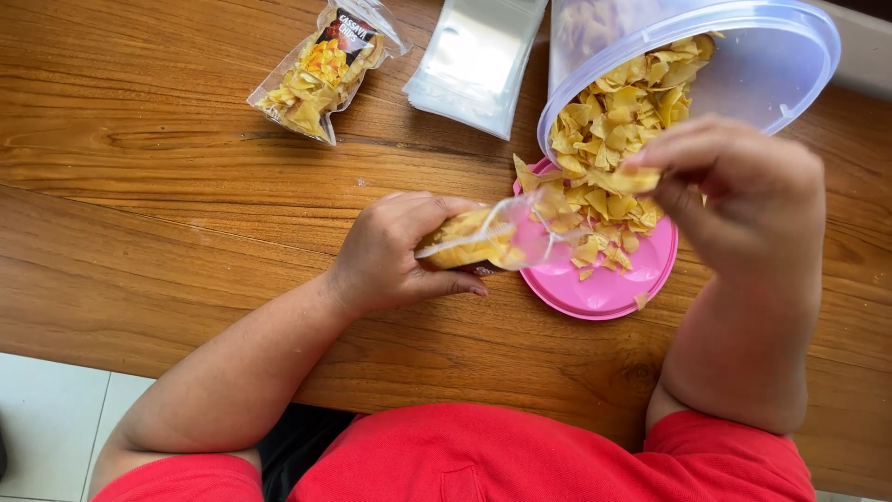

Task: The person is manually packaging cassava chips into small plastic bags on a wooden table.

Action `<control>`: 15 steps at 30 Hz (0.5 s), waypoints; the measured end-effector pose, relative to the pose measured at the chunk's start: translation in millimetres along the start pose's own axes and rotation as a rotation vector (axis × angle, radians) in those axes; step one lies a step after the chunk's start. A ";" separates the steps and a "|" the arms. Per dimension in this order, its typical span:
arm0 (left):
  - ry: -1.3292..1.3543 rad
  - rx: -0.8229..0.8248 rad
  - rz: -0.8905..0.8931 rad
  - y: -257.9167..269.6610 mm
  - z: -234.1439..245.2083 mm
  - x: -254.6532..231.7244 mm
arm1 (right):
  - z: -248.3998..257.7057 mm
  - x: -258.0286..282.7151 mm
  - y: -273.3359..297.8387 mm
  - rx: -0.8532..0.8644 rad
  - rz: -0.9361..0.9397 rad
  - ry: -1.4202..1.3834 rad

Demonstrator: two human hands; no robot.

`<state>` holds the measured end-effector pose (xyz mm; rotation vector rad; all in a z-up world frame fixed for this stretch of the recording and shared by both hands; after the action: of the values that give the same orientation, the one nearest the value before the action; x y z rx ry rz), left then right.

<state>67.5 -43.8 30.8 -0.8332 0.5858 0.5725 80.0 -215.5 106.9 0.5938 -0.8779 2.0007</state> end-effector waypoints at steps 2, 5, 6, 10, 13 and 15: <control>-0.037 0.000 -0.020 0.7 1.5 -5.5 | -9.4 18.8 2.8 0.077 0.060 0.046; -0.111 0.001 -0.046 1.1 2.3 -9.8 | -28.3 41.9 4.7 0.182 0.143 0.152; -0.148 0.000 -0.057 1.1 2.4 -10.6 | -34.8 48.2 4.9 0.207 0.168 0.216; -0.301 -0.023 -0.112 1.6 3.4 -15.7 | -41.1 53.2 7.7 0.108 0.184 0.389; -0.316 -0.040 -0.102 1.9 3.8 -14.2 | -39.8 57.1 9.2 -0.005 0.193 0.490; -0.283 -0.045 -0.106 1.5 4.6 -13.1 | -42.2 61.6 9.4 -0.014 0.244 0.509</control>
<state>58.4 -42.4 41.4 -0.8037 0.2701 0.5961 36.2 -155.4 118.3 -0.0459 -0.6686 2.2165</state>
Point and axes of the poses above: each hand's wrist, its own y-axis away from the middle knuckle, its own z-axis out of the back of the hand, x = y × z, the point moved 9 cm from there along -y, towards the middle knuckle, and after that the axes turned 2 degrees about y, right-handed, at the moved point
